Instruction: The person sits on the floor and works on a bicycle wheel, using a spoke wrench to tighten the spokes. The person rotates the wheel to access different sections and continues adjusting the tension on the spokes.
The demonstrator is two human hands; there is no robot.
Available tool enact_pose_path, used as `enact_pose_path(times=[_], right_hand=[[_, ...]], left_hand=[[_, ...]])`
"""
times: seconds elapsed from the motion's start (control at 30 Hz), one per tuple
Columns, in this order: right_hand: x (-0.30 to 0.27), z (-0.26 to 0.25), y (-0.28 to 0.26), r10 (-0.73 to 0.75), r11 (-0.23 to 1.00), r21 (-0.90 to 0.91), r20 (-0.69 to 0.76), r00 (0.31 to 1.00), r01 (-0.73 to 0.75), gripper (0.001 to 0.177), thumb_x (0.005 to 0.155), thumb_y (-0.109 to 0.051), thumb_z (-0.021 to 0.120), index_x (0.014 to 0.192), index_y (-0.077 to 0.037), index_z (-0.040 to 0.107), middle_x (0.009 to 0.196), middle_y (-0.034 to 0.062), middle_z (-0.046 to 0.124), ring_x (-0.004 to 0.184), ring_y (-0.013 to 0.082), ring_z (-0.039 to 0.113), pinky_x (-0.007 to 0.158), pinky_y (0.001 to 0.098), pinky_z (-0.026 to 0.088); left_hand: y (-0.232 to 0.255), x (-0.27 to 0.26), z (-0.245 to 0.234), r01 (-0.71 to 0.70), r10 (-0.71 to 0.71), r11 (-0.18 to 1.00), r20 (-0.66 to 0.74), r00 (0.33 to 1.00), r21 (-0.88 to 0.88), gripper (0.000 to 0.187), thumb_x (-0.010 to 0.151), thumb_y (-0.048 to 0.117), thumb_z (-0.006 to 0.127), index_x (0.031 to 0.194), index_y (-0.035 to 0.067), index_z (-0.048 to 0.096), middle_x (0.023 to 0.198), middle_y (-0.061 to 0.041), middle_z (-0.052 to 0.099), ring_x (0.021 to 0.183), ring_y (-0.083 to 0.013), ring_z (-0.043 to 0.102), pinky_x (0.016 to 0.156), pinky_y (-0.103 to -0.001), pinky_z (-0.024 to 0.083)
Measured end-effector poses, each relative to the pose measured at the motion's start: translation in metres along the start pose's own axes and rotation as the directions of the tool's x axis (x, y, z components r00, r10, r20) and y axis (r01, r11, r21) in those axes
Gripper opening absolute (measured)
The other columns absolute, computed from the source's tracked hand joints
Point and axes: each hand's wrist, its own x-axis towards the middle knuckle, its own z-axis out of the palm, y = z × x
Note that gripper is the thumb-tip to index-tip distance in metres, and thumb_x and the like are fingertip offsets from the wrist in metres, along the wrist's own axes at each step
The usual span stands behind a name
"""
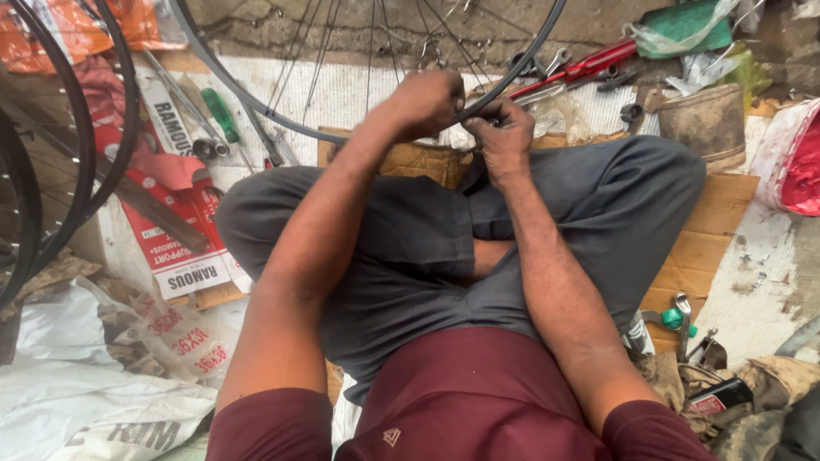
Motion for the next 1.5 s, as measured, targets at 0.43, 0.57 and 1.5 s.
enact_pose_path(times=[0.43,0.57,1.5], right_hand=[[-0.005,0.005,-0.019,0.087,0.995,-0.045,0.063,0.994,-0.084,0.014,0.085,0.008,0.077,0.095,-0.001,0.074,0.086,0.0015,0.071,0.071,0.0057,0.061,0.061,0.0206,0.050],[-0.006,-0.002,-0.022,0.184,0.975,-0.137,0.047,0.982,-0.176,0.013,0.086,0.003,0.077,0.096,-0.003,0.073,0.086,0.0038,0.072,0.069,0.0081,0.062,0.059,0.0224,0.050],[-0.009,-0.034,-0.043,0.164,0.900,0.426,-0.127,0.978,-0.096,0.012,0.092,0.010,0.068,0.101,0.001,0.067,0.091,0.0123,0.073,0.078,0.0215,0.075,0.069,0.0344,0.066]], left_hand=[[0.006,-0.009,0.005,0.059,-0.053,0.980,-0.032,0.998,0.191,0.044,0.103,0.043,0.052,0.088,0.006,0.072,0.089,-0.021,0.072,0.089,-0.0409,0.068,0.082,-0.054,0.051],[-0.006,-0.007,0.004,0.047,-0.051,0.997,0.075,0.996,0.055,0.023,0.087,0.026,0.059,0.090,0.008,0.073,0.092,-0.021,0.073,0.090,-0.0393,0.070,0.079,-0.051,0.054],[-0.001,-0.061,-0.014,0.232,-0.190,0.865,-0.139,0.972,0.444,0.018,0.079,0.023,0.068,0.076,0.006,0.075,0.081,-0.019,0.073,0.078,-0.0378,0.071,0.098,-0.060,0.041]])
